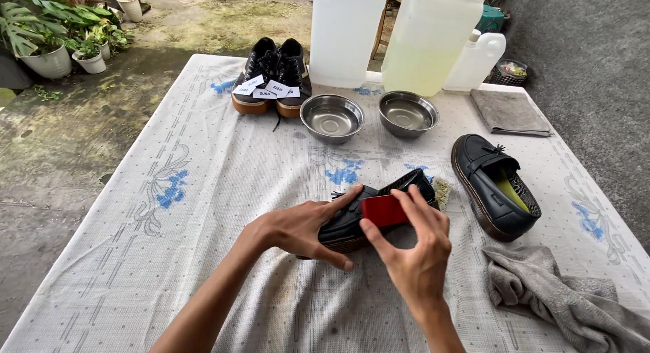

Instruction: The person cleans a black loafer by brushing it with a red brush, wiping it with a gray cloth, and then dipping the brush into a metal bowl of water before brushing again. The person handles the shoe, brush, and cloth throughout the process.

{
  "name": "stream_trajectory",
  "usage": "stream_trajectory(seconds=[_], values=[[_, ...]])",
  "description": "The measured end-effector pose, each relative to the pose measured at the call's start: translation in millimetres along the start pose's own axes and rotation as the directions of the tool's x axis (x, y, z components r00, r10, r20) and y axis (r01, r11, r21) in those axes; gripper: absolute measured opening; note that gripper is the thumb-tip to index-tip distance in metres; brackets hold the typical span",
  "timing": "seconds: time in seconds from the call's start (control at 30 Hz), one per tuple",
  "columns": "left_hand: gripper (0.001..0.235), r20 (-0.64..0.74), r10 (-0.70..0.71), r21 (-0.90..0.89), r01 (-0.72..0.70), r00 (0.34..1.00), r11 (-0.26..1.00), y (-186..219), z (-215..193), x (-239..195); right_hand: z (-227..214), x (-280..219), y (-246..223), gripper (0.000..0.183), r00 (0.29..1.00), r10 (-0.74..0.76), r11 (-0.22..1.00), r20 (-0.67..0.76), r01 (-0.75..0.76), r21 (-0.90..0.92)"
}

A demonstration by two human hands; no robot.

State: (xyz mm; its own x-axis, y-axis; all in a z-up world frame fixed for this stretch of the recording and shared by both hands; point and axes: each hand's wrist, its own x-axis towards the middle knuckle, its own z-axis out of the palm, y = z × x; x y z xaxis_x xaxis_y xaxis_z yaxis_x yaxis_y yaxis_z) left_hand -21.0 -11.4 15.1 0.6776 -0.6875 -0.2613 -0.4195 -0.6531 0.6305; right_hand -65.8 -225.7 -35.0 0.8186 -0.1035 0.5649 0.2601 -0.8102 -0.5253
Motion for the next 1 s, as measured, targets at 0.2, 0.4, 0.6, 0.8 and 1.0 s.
stream_trajectory(seconds=[0.2, 0.4, 0.6, 0.8, 1.0], values=[[0.098, 0.044, -0.081, -0.017, 0.082, 0.996, 0.996, -4, -39, 7, -6, -7, 2, 0.07, 0.999, -0.034, 0.999, -0.027, 0.034, 0.028], [0.076, 0.035, 0.336, -0.329, -0.307, 0.941, 0.893, -54, -34, 50, 1, -13, 13, 0.073, 0.998, -0.051, 0.998, -0.037, 0.052, 0.029], [0.079, 0.009, 0.48, -0.482, -0.417, 0.877, 0.771, -76, -15, 70, 0, -24, -16, 0.079, 0.996, -0.091, 0.994, -0.015, 0.091, 0.052], [0.069, -0.044, 0.578, -0.307, -0.562, 0.815, 0.768, -80, -13, 78, 5, -20, -23, 0.084, 0.988, -0.147, 0.981, -0.047, 0.14, -0.133], [0.076, 0.015, 0.496, -0.346, -0.461, 0.868, 0.817, -72, -15, 73, 2, -35, -42, 0.079, 0.994, -0.093, 0.988, -0.049, 0.087, -0.124]])
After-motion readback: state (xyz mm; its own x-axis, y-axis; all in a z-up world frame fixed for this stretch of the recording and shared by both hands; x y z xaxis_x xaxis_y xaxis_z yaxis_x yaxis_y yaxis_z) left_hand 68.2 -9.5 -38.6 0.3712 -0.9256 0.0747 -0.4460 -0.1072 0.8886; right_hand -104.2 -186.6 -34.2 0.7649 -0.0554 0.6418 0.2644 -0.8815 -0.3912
